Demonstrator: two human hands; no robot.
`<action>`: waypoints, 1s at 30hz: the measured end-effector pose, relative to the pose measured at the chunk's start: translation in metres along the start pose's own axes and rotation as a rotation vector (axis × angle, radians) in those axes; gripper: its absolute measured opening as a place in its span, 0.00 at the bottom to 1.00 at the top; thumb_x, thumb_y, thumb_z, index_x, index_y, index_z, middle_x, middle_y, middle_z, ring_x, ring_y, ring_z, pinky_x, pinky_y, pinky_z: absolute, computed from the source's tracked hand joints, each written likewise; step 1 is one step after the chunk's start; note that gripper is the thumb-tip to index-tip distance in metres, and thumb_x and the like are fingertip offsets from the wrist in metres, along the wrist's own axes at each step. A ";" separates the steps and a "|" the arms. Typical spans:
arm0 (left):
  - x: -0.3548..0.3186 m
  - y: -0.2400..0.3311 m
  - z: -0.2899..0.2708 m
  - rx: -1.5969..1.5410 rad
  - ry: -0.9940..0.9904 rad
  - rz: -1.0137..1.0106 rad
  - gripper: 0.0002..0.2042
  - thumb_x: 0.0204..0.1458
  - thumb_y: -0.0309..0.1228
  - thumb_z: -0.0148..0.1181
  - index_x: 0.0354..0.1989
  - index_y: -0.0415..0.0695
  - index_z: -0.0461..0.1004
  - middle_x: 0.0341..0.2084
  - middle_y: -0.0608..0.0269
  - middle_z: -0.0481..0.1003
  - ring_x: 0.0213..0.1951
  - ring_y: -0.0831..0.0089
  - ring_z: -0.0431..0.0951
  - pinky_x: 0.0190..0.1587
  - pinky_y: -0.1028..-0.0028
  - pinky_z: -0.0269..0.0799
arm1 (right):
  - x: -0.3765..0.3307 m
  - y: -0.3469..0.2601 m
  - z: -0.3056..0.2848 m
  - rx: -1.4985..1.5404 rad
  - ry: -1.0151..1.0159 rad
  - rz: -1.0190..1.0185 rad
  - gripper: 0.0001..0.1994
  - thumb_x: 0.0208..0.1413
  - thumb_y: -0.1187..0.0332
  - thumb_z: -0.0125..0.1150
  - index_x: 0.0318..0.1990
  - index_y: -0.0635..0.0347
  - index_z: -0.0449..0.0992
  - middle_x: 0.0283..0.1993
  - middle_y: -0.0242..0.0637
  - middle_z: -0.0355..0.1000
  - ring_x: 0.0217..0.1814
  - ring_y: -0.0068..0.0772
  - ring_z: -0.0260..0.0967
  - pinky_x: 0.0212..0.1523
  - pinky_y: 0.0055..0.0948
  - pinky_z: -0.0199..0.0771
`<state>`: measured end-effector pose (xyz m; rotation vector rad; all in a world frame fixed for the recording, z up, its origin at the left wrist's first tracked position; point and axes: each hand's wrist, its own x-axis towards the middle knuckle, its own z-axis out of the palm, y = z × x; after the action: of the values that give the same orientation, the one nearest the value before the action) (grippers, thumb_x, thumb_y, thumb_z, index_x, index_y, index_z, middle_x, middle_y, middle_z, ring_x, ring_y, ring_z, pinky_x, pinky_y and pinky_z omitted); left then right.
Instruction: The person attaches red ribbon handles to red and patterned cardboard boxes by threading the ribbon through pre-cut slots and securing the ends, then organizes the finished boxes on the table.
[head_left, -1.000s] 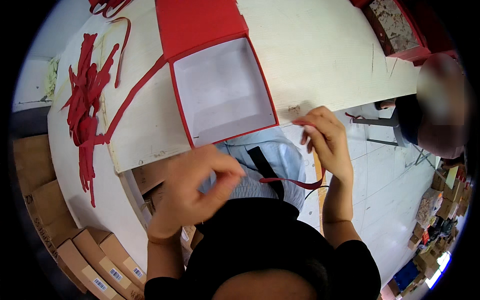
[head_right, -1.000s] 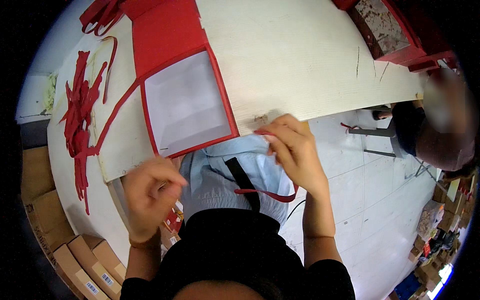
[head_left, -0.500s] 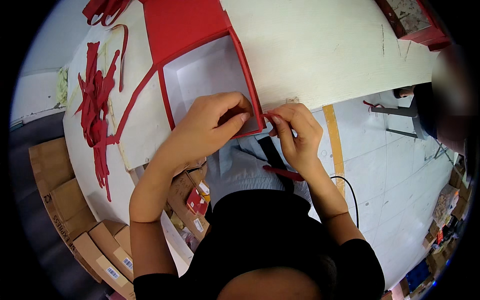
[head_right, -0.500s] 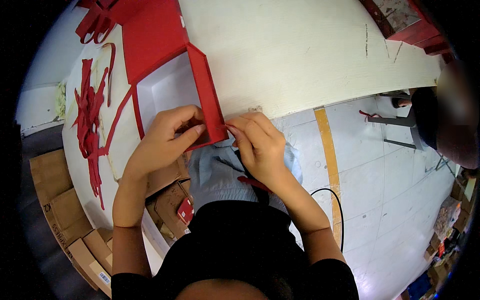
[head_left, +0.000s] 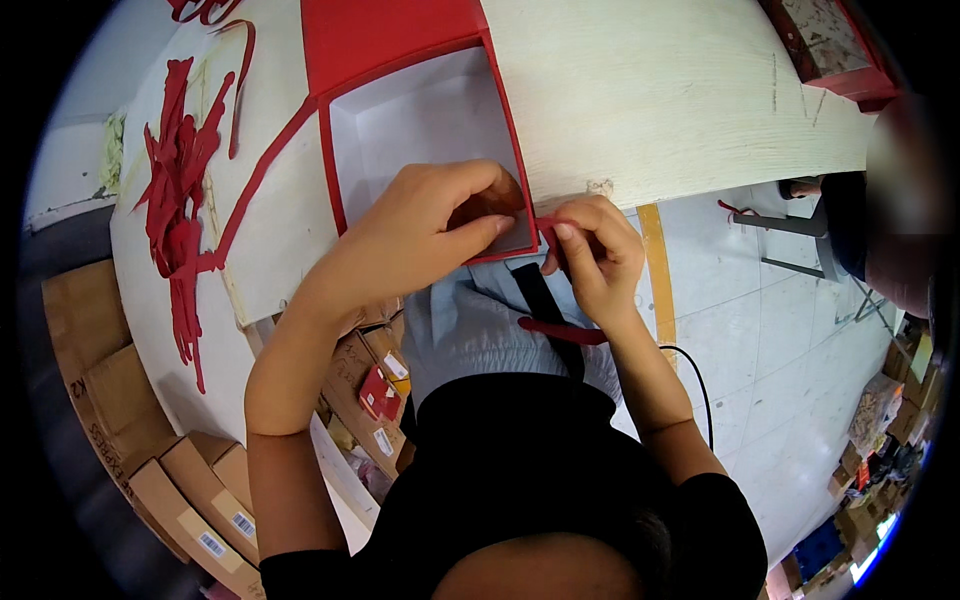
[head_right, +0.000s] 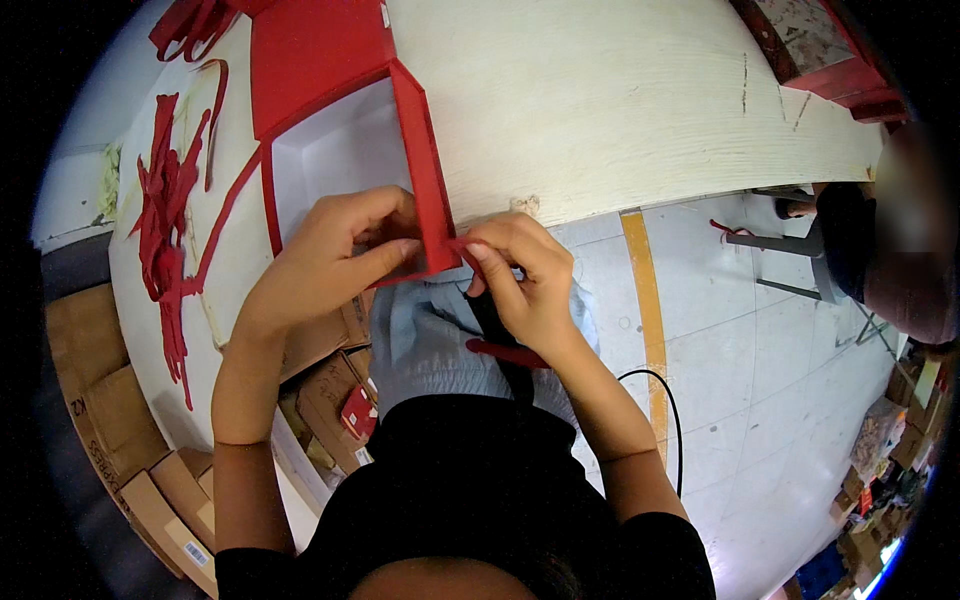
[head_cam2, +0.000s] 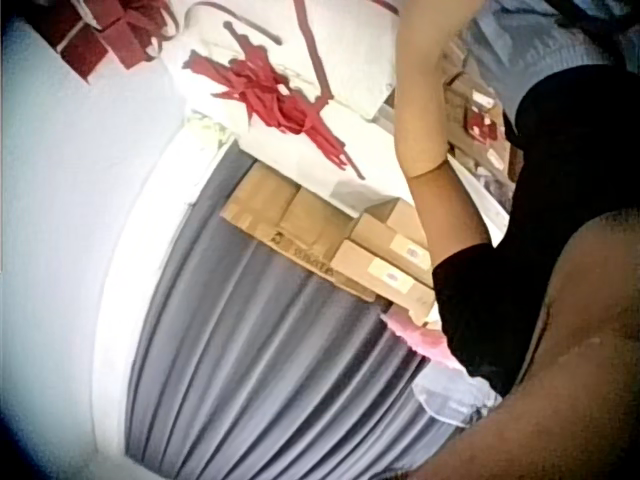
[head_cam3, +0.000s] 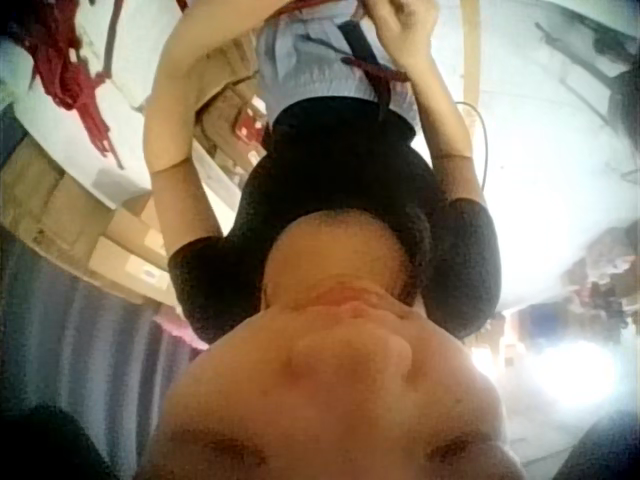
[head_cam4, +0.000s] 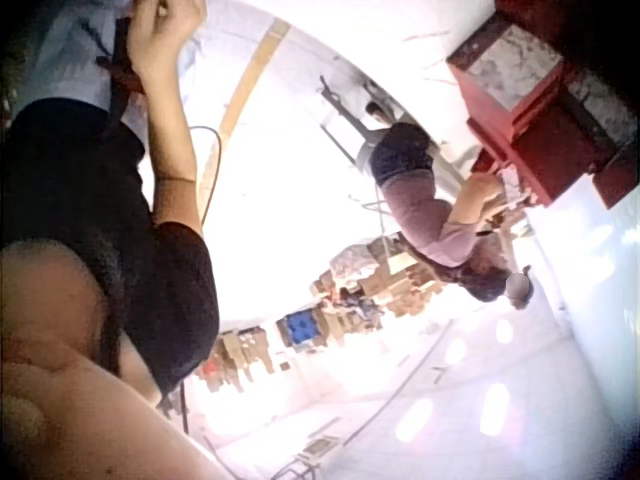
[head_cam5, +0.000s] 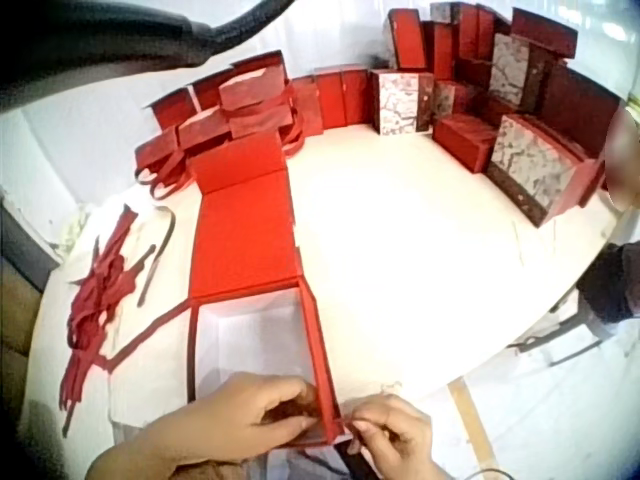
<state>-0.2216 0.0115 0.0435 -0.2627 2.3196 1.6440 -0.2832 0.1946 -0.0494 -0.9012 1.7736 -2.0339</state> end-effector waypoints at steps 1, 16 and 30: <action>-0.001 0.000 0.000 0.007 -0.005 -0.001 0.08 0.50 0.19 0.51 0.39 0.32 0.70 0.32 0.59 0.75 0.35 0.79 0.73 0.42 0.76 0.71 | -0.002 0.002 0.001 0.029 0.004 0.012 0.04 0.58 0.81 0.48 0.36 0.70 0.71 0.34 0.40 0.68 0.21 0.21 0.67 0.21 0.16 0.67; 0.001 0.005 -0.001 -0.005 -0.040 -0.027 0.08 0.50 0.18 0.52 0.38 0.33 0.69 0.34 0.58 0.76 0.39 0.77 0.76 0.44 0.76 0.71 | 0.006 -0.008 0.000 -0.089 -0.041 0.022 0.05 0.54 0.82 0.52 0.36 0.67 0.74 0.32 0.39 0.70 0.19 0.23 0.69 0.19 0.19 0.67; 0.012 0.000 0.004 0.153 0.060 0.072 0.06 0.42 0.21 0.61 0.29 0.33 0.74 0.22 0.55 0.77 0.26 0.73 0.77 0.31 0.76 0.71 | 0.040 -0.038 -0.022 -0.685 -0.374 -0.311 0.08 0.44 0.80 0.57 0.34 0.62 0.75 0.28 0.38 0.70 0.24 0.39 0.70 0.23 0.31 0.71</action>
<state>-0.2322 0.0151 0.0384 -0.2000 2.5116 1.4999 -0.3202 0.1954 -0.0036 -1.7096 2.2238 -1.2467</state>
